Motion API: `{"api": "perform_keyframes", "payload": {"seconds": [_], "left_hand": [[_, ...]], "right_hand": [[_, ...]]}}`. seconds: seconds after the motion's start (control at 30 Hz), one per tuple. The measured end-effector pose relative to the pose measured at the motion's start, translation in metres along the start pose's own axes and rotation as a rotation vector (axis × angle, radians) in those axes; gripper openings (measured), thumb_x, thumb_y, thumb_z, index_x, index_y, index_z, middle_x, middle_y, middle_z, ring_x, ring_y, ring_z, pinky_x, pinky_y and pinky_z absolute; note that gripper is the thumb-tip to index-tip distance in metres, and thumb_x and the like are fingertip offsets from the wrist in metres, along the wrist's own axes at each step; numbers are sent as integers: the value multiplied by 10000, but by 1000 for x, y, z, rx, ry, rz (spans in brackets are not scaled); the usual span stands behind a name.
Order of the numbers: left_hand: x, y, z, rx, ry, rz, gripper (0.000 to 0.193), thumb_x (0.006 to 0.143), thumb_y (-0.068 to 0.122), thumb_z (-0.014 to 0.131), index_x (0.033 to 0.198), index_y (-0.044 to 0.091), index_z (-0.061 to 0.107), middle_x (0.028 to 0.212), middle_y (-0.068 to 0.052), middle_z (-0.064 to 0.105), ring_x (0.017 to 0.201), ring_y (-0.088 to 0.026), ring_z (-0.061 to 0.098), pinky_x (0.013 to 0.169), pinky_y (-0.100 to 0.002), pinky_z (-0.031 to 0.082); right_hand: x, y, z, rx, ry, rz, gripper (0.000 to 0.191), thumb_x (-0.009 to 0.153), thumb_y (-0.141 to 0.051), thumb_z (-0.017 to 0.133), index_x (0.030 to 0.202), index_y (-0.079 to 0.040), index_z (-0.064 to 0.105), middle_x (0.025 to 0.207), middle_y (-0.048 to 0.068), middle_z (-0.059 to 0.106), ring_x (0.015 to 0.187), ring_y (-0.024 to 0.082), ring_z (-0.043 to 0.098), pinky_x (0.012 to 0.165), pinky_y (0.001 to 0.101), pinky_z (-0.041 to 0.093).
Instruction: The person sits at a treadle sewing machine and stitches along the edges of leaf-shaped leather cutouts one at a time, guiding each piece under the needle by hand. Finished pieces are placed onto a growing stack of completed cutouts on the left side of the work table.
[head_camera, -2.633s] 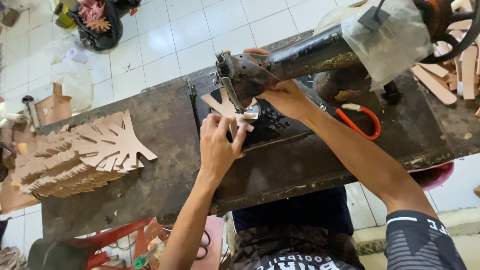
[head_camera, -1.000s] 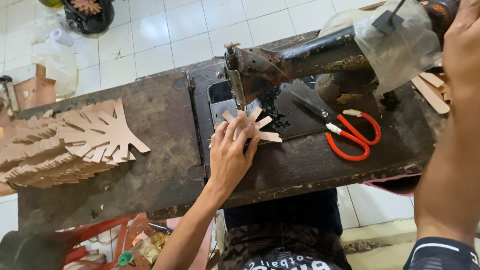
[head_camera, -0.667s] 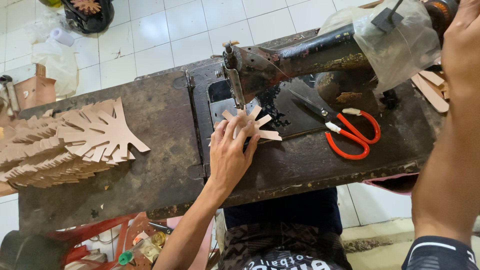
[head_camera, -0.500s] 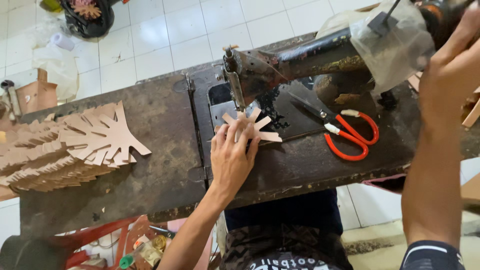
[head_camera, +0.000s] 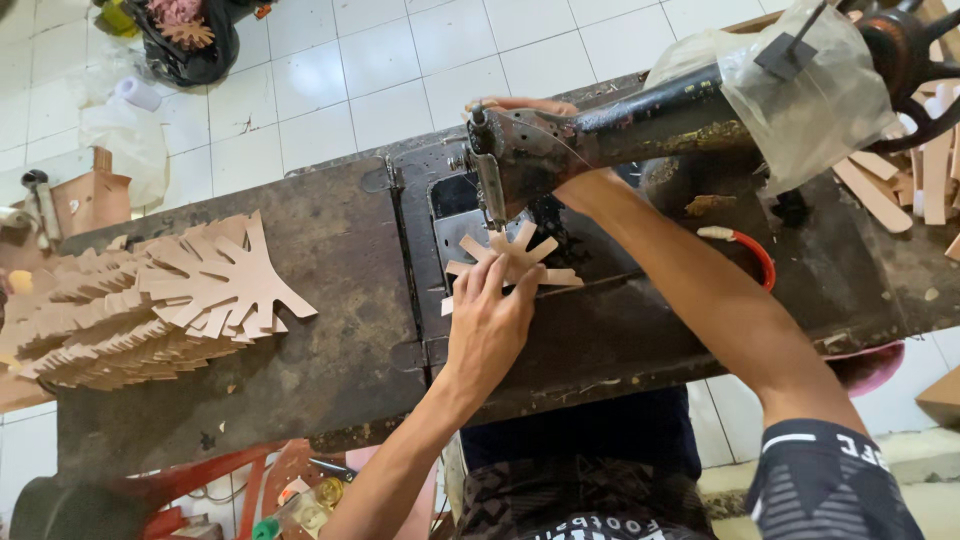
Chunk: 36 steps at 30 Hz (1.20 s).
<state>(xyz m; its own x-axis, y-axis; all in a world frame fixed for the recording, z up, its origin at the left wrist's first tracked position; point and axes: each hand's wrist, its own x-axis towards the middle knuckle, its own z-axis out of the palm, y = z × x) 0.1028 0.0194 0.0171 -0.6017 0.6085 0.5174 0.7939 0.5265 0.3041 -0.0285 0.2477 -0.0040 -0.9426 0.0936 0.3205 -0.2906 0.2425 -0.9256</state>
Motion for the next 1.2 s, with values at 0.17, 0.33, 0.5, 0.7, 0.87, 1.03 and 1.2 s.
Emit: {"api": "perform_keyframes", "payload": {"seconds": [0.17,0.33,0.5,0.7,0.87,1.03,1.2], "left_hand": [[0,-1,-4,-4,-9,28,386,880,127,713,1265,94,691,1277,-202,609,1259,-364,563,1058,-485,421],[1,4,-1,19,-15,-25,326,949,213,722,1247,87,682,1273,-197,610,1249,-358,567,1074,-469,437],[4,9,0,24,-3,-62,355,955,263,720,1259,83,681,1291,-191,615,1259,-353,573,1070,-467,447],[8,15,0,17,-16,-84,416,954,339,722,1269,70,679,1290,-181,617,1244,-354,582,1032,-466,470],[11,16,0,17,-52,-121,454,959,379,720,1261,42,678,1284,-179,627,1203,-351,602,979,-461,471],[12,13,0,10,-27,-112,464,948,401,721,1244,46,682,1307,-188,624,1217,-357,607,1014,-457,477],[10,11,1,12,-5,-123,454,936,401,740,1214,44,696,1319,-212,619,1219,-374,606,1041,-456,477]], "right_hand": [[-26,39,-31,-459,-179,142,240,964,-162,729,1187,-77,748,1094,26,753,963,124,666,842,279,539],[-68,33,-48,-34,-162,321,225,932,-199,762,1116,-69,778,947,-42,713,837,48,589,736,220,485],[-69,9,-43,-90,-239,326,152,945,-201,762,1012,-78,822,623,-75,547,572,39,403,511,253,295],[-72,7,-44,-93,-300,424,224,980,-212,677,1162,-204,809,546,-78,430,527,27,359,498,239,279],[-73,5,-41,-36,-289,321,171,976,-218,710,1082,-145,823,643,-108,524,601,13,418,527,238,312],[-72,-6,-40,-135,-273,452,182,973,-263,746,938,-104,828,578,-56,451,546,58,382,512,265,275],[-70,-10,-38,-121,-267,401,220,983,-268,754,871,-89,816,562,-60,422,536,56,364,508,274,258]]}}
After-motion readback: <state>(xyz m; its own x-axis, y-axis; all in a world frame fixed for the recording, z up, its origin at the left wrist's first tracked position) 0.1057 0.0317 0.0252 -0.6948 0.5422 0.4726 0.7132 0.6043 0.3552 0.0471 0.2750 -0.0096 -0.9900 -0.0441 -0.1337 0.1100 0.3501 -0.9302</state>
